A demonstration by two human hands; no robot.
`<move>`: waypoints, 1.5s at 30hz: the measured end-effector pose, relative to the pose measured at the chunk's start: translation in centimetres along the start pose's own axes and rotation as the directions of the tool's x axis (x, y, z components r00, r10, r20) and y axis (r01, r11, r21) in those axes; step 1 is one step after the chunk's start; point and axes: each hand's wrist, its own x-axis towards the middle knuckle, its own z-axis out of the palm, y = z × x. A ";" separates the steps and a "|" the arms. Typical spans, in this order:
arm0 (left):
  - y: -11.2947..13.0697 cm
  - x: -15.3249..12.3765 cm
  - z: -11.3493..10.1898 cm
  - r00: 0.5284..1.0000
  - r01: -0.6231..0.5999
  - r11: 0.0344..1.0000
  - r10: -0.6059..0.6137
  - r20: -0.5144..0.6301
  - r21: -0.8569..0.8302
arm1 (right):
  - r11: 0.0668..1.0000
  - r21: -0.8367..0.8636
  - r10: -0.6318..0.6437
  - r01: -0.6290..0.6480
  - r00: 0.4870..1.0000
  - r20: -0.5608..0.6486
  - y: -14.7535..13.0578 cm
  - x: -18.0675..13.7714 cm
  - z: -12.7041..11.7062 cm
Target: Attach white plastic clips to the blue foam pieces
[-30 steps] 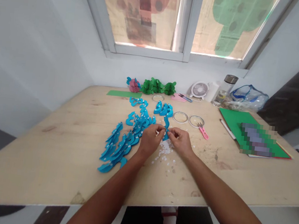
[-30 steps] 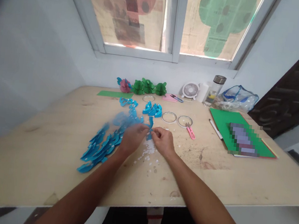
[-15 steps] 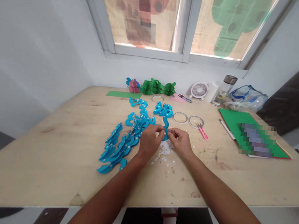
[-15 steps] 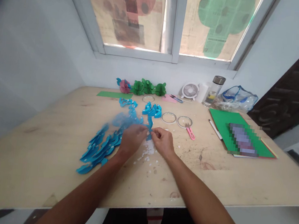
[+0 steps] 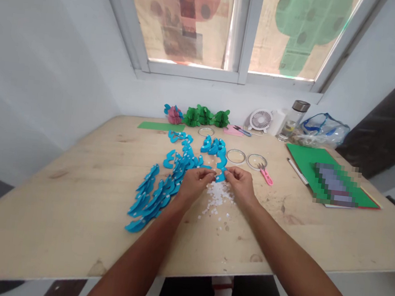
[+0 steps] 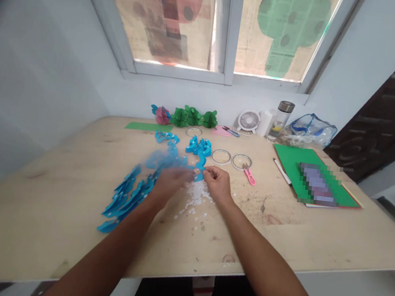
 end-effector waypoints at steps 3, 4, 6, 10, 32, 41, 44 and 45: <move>0.3 -0.2 0.2 0.994 0.103 0.984 -0.097 0.047 -0.145 | 1.000 0.021 -0.002 0.002 1.000 0.000 0.1 0.0 0.0; 0.4 -0.2 0.2 0.992 0.120 0.976 -0.113 0.050 -0.184 | 0.999 0.038 0.001 -0.001 1.000 0.001 0.1 0.0 0.0; 0.5 -0.3 0.2 0.991 0.134 0.961 -0.126 0.050 -0.241 | 0.997 0.082 0.008 -0.008 1.000 0.006 0.1 0.0 0.0; 0.7 -0.4 0.2 0.994 0.101 0.951 -0.112 -0.019 -0.291 | 0.991 0.135 0.017 -0.022 0.999 0.040 -0.5 -0.2 0.1; -0.5 -0.6 1.0 0.891 -0.348 0.772 0.449 -0.069 0.531 | 0.997 -0.020 -0.070 0.072 0.991 0.115 -0.3 -0.5 0.5; -0.3 -0.6 0.9 0.915 -0.303 0.777 0.400 -0.060 0.552 | 0.975 -0.156 -0.141 0.161 0.981 0.130 -0.1 -0.5 0.4; -0.3 -0.7 1.0 0.916 -0.304 0.783 0.397 -0.061 0.544 | 0.973 -0.158 -0.147 0.167 0.980 0.132 -0.1 -0.6 0.4; -0.3 -0.7 1.0 0.916 -0.304 0.784 0.396 -0.060 0.541 | 0.973 -0.157 -0.149 0.169 0.980 0.134 -0.1 -0.6 0.4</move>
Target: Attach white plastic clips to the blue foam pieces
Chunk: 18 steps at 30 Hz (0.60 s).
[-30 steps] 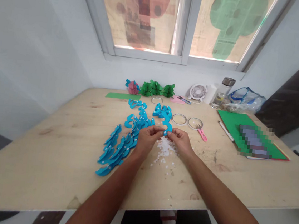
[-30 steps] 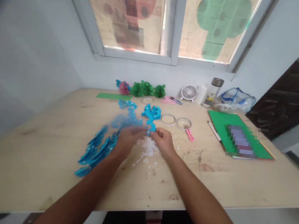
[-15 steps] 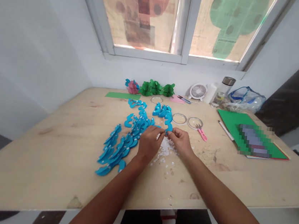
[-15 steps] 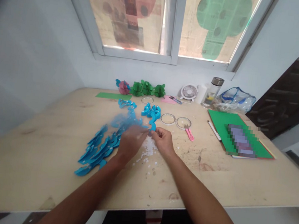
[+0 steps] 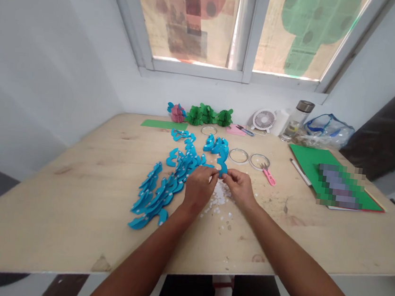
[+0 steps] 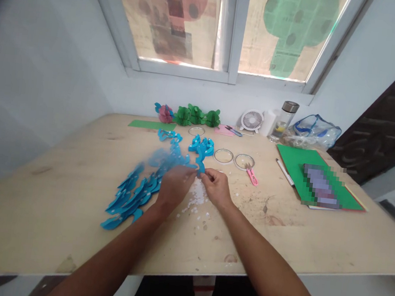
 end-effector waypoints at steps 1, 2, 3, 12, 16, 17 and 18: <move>0.0 0.0 0.0 1.000 0.001 1.000 -0.001 0.003 -0.004 | 1.000 -0.002 -0.003 0.003 1.000 0.001 0.0 0.0 0.0; 0.0 0.0 0.0 1.000 0.003 1.000 -0.003 0.006 -0.011 | 1.000 -0.006 -0.006 0.006 1.000 0.003 -0.1 0.0 0.0; 0.0 0.0 0.0 1.000 0.008 1.000 -0.008 0.009 -0.020 | 1.000 -0.010 -0.008 0.008 1.000 0.006 -0.1 0.0 0.0; -0.2 0.5 0.0 0.987 0.159 0.967 -0.148 0.069 -0.201 | 0.999 -0.010 0.045 -0.045 0.999 -0.006 0.3 0.2 0.0; -0.1 0.5 -0.1 0.982 0.184 0.950 -0.167 0.087 -0.251 | 0.998 0.011 0.054 -0.054 0.998 -0.015 0.5 0.3 -0.1; -0.1 0.5 -0.1 0.980 0.194 0.948 -0.176 0.091 -0.252 | 0.999 0.011 0.053 -0.052 0.999 -0.013 0.5 0.2 -0.1; -0.1 0.5 -0.2 0.978 0.203 0.947 -0.184 0.095 -0.250 | 0.999 0.012 0.050 -0.049 0.999 -0.012 0.4 0.2 -0.1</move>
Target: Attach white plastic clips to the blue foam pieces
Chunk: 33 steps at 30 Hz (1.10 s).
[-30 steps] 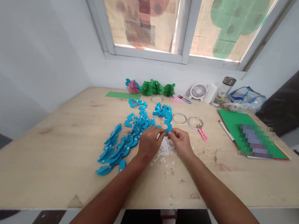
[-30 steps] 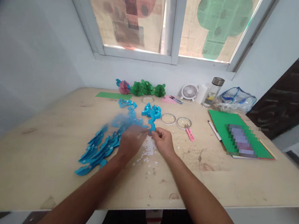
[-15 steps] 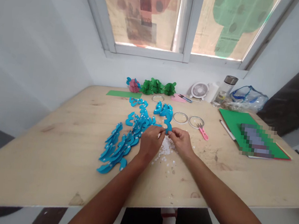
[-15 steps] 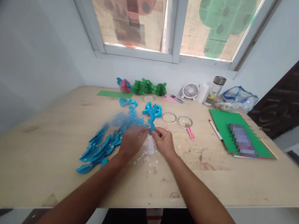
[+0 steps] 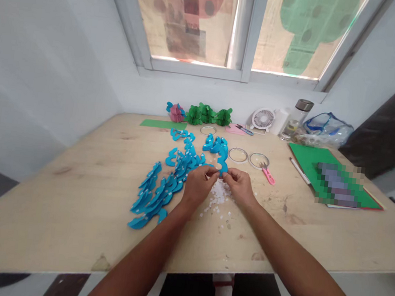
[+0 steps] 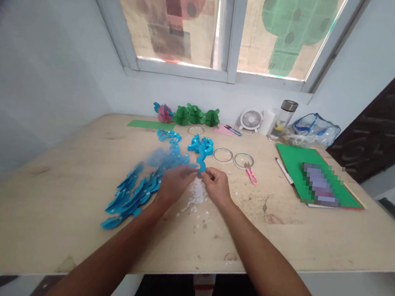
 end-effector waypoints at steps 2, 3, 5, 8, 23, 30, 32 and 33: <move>0.0 0.0 0.0 1.000 0.007 1.000 -0.007 0.003 0.011 | 1.000 -0.001 -0.008 0.008 1.000 0.003 0.0 0.0 0.0; 0.0 0.0 0.0 1.000 0.004 1.000 -0.004 0.002 0.024 | 1.000 -0.002 -0.011 0.011 1.000 0.002 0.0 -0.1 0.0; 0.0 0.0 0.0 1.000 -0.013 0.998 0.013 -0.005 0.063 | 1.000 -0.006 -0.016 0.016 1.000 -0.001 0.1 -0.1 0.1; -0.1 -0.1 0.1 0.999 -0.038 0.992 0.041 -0.016 0.118 | 1.000 -0.013 -0.010 0.010 1.000 -0.008 0.1 -0.1 0.2; -0.5 0.4 -0.6 0.993 0.115 0.980 -0.116 -0.003 0.161 | 0.987 0.134 0.099 -0.089 0.992 -0.072 -0.5 0.0 0.1; -0.9 0.8 -0.9 0.989 0.086 0.977 -0.107 0.102 0.195 | 0.957 0.250 0.164 -0.144 0.985 -0.061 -0.7 0.2 -0.1; -0.8 0.7 -1.0 0.989 0.097 0.985 -0.112 0.099 0.142 | 0.951 0.272 0.165 -0.144 0.985 -0.056 -0.7 0.2 -0.1; -0.7 0.7 -1.0 0.989 0.107 0.991 -0.114 0.098 0.079 | 0.947 0.283 0.171 -0.150 0.984 -0.052 -0.7 0.2 -0.1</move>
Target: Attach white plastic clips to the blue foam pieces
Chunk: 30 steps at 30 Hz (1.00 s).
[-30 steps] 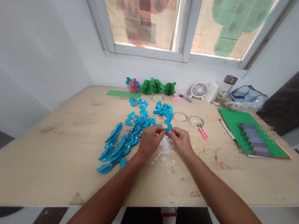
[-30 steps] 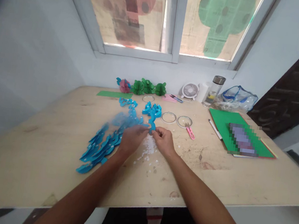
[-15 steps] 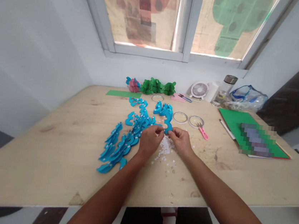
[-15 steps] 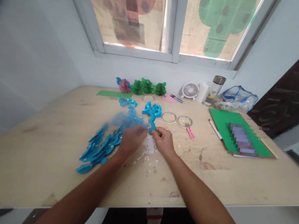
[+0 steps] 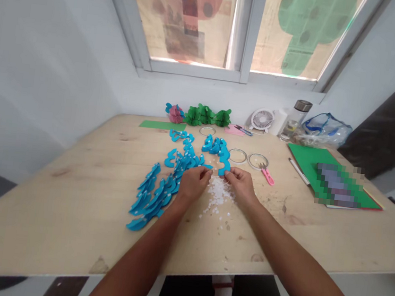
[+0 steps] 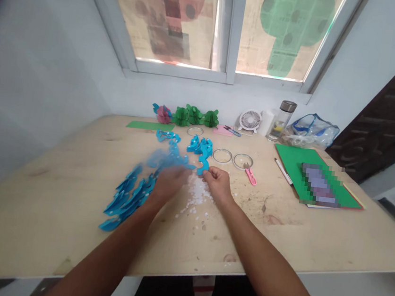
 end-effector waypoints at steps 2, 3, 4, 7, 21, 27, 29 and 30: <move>0.1 -0.1 0.1 0.999 0.033 0.981 -0.030 0.016 -0.190 | 1.000 0.014 0.015 -0.015 1.000 0.009 0.1 0.0 0.0; 0.1 -0.2 0.3 0.998 0.062 0.952 -0.055 0.035 -0.300 | 1.000 0.014 0.016 -0.016 1.000 0.015 0.1 0.0 0.0; 0.1 -0.2 0.5 0.996 0.091 0.910 -0.074 0.058 -0.404 | 1.000 0.010 0.012 -0.012 1.000 0.021 0.2 0.0 0.0; -0.1 -0.3 1.2 0.994 0.101 0.789 -0.055 0.095 -0.606 | 1.000 -0.002 -0.004 0.004 1.000 0.025 0.2 -0.1 0.0; 0.0 -0.5 1.6 0.999 0.043 0.788 -0.040 0.019 -0.614 | 0.999 0.040 0.030 -0.033 0.997 0.067 0.1 -0.4 0.2; 0.2 -0.6 1.4 0.993 0.119 0.699 -0.077 0.091 -0.705 | 1.000 0.025 0.010 -0.011 0.998 0.063 -0.2 -0.5 0.3; 0.3 -0.6 1.4 0.991 0.135 0.680 -0.085 0.105 -0.721 | 1.000 0.019 0.005 -0.006 0.998 0.057 -0.2 -0.5 0.3; 0.3 -0.6 1.4 0.990 0.140 0.674 -0.093 0.104 -0.725 | 1.000 0.017 0.006 -0.007 0.998 0.055 -0.2 -0.4 0.2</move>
